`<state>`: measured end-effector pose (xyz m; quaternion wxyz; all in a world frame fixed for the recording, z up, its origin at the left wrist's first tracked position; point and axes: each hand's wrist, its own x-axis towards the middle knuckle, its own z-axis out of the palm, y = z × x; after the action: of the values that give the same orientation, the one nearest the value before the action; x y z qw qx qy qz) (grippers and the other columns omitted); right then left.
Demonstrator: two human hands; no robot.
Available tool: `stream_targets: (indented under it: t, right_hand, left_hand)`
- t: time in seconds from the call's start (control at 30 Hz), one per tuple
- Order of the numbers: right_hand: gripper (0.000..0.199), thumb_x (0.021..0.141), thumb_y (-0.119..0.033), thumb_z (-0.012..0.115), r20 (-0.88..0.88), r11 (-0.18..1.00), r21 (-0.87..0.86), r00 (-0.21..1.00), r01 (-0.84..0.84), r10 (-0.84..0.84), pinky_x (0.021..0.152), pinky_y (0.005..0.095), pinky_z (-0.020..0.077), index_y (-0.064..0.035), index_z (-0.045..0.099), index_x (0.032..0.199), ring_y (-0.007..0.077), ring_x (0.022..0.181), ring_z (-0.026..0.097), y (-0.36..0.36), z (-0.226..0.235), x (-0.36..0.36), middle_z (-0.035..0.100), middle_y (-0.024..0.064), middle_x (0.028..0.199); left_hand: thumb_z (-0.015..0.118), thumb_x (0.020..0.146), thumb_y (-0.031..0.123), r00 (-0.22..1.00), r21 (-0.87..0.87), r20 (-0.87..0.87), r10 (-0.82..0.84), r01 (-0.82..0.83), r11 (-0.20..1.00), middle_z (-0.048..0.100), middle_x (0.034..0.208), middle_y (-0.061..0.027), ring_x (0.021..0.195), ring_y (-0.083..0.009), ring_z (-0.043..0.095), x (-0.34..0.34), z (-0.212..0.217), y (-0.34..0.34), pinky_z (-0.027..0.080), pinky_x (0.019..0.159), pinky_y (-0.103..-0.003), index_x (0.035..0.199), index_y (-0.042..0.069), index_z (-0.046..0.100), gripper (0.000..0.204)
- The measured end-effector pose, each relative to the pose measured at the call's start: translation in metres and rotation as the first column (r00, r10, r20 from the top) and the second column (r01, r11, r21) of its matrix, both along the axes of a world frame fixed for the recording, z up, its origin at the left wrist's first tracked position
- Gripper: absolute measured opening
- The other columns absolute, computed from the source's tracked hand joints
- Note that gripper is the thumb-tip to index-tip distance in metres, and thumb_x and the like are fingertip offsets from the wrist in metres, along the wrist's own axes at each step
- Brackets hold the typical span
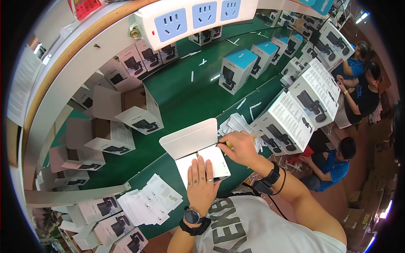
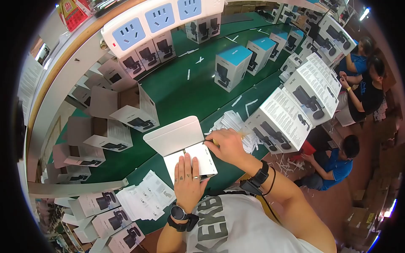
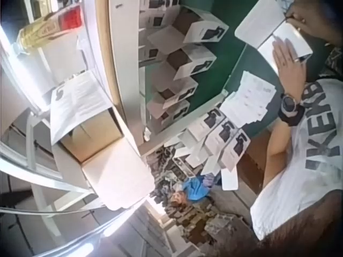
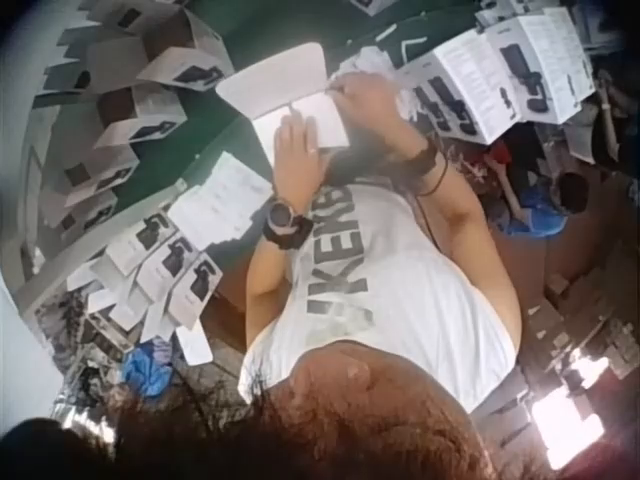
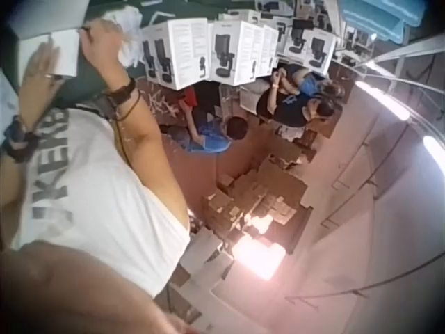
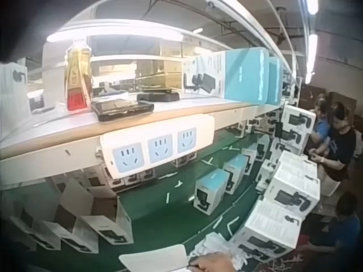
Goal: Packaging electronic components or products into boxes at an assembly station.
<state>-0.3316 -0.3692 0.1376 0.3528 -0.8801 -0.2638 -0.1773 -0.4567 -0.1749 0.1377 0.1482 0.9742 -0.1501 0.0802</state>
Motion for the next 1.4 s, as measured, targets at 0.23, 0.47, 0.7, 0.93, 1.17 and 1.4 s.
stream_targets:
  t: [0.23,0.47,0.7,0.93,1.17,1.4]
  right_hand:
    - [0.013,0.083,-0.017,0.08,-0.107,0.987,0.065,0.982,-0.147,0.154,0.066,0.0383,0.0465,-0.0098,0.071,0.089,0.0261,0.072,0.066,-0.006,0.024,-0.007,0.069,0.0064,0.078]
    - [0.013,0.087,-0.016,0.078,-0.726,0.923,0.347,0.575,-0.17,0.378,0.07,0.0309,0.0475,-0.0068,0.07,0.093,0.0114,0.073,0.062,-0.033,0.022,-0.029,0.065,0.0009,0.078]
    - [0.027,0.092,-0.015,0.078,-0.772,0.931,-0.024,0.599,-0.364,0.214,0.069,0.0251,0.0468,-0.0039,0.07,0.115,0.0068,0.076,0.059,-0.113,0.017,-0.066,0.065,-0.0007,0.082]
    - [0.044,0.099,-0.029,0.071,-0.628,0.789,0.604,0.678,0.115,0.382,0.066,0.0263,0.0462,-0.0039,0.065,0.134,0.0086,0.075,0.054,0.002,0.077,-0.023,0.067,0.0018,0.09]
    - [0.046,0.093,-0.032,0.077,-0.572,0.736,0.601,0.476,-0.312,0.668,0.067,0.029,0.049,-0.0031,0.068,0.127,0.0125,0.076,0.062,-0.05,0.044,-0.045,0.072,0.006,0.102]
    - [0.043,0.086,-0.031,0.083,-0.556,0.843,0.129,0.666,-0.522,0.497,0.069,0.0334,0.0533,-0.0115,0.071,0.122,0.0249,0.079,0.069,-0.018,0.091,-0.056,0.071,0.0091,0.095]
  left_hand:
    - [0.081,0.082,0.032,1.0,-0.042,-0.001,0.007,-0.007,0.999,0.039,0.16,-0.0297,0.148,-0.0475,0.038,-0.001,0.004,0.002,0.031,0.121,-0.056,0.152,-0.005,0.044,0.087]
    - [0.081,0.083,0.031,1.0,-0.06,0.025,0.003,-0.001,0.998,0.039,0.159,-0.0302,0.147,-0.0477,0.038,-0.005,0.003,0.005,0.032,0.121,-0.056,0.148,-0.005,0.048,0.082]
    - [0.08,0.083,0.03,0.999,-0.079,0.026,-0.044,0.046,0.996,0.043,0.156,-0.0284,0.147,-0.0473,0.039,-0.008,0.003,0.005,0.034,0.12,-0.054,0.145,-0.007,0.049,0.078]
    - [0.079,0.086,0.03,0.998,0.126,0.041,-0.054,0.049,0.991,0.047,0.153,-0.0264,0.144,-0.0489,0.041,-0.015,0.014,-0.003,0.036,0.119,-0.054,0.142,-0.011,0.051,0.075]
    - [0.079,0.089,0.027,0.953,-0.624,-0.181,-0.242,0.078,0.778,0.057,0.146,-0.0216,0.138,-0.0402,0.051,-0.023,0.028,0.041,0.041,0.114,-0.048,0.138,0.004,0.063,0.056]
    - [0.087,0.084,0.021,0.884,-0.817,-0.466,-0.032,-0.416,0.399,0.067,0.131,-0.017,0.131,-0.0338,0.057,-0.043,0.003,0.048,0.045,0.107,-0.042,0.12,0.008,0.073,0.041]
